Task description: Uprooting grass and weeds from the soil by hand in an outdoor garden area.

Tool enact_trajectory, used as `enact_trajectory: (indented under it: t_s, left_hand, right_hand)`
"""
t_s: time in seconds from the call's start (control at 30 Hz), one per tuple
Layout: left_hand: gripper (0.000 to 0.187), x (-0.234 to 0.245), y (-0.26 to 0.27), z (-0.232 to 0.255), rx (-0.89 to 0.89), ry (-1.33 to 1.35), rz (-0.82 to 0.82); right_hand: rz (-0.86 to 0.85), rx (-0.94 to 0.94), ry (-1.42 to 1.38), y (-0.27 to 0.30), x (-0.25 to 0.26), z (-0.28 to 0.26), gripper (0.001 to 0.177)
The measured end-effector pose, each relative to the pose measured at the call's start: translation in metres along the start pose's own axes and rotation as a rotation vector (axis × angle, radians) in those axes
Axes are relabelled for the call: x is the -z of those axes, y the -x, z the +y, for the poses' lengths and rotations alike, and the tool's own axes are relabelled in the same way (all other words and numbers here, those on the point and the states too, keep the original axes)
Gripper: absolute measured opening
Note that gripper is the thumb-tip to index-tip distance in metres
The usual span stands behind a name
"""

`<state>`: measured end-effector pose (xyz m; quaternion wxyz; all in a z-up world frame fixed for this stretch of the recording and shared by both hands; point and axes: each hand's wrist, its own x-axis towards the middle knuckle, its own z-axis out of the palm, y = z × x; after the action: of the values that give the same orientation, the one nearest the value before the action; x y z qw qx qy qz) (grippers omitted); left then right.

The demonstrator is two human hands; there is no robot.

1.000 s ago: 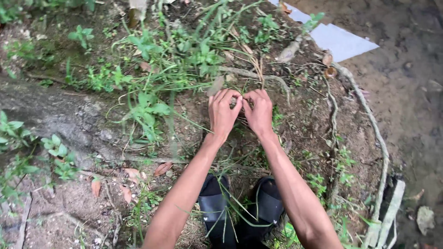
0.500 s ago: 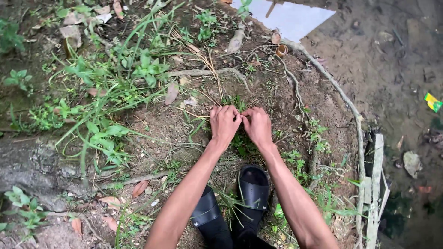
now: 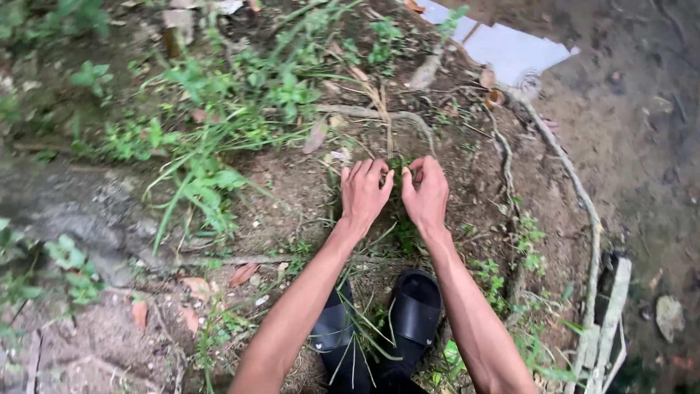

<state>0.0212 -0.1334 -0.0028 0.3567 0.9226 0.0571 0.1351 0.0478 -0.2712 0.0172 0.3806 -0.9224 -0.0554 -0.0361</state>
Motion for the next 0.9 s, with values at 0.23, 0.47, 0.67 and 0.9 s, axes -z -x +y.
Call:
enact_trajectory:
  t_s: [0.23,0.47,0.67,0.9]
  left_hand:
    - [0.02,0.056,-0.003,-0.063,0.159,-0.097,0.187]
    - [0.037,0.097,-0.011,-0.108,0.392,-0.155,0.303]
    - [0.048,0.091,-0.025,-0.13,0.417,-0.247,0.266]
    - [0.021,0.088,-0.03,-0.139,0.41,-0.224,0.252]
  right_hand:
    - [-0.221,0.112,-0.234,-0.023,-0.049,-0.076,0.01]
    - [-0.311,0.347,-0.142,-0.045,-0.118,-0.099,0.024]
    - [-0.283,0.436,-0.06,-0.06,-0.146,-0.117,0.044]
    - [-0.292,0.52,-0.093,-0.067,-0.178,-0.1,0.036]
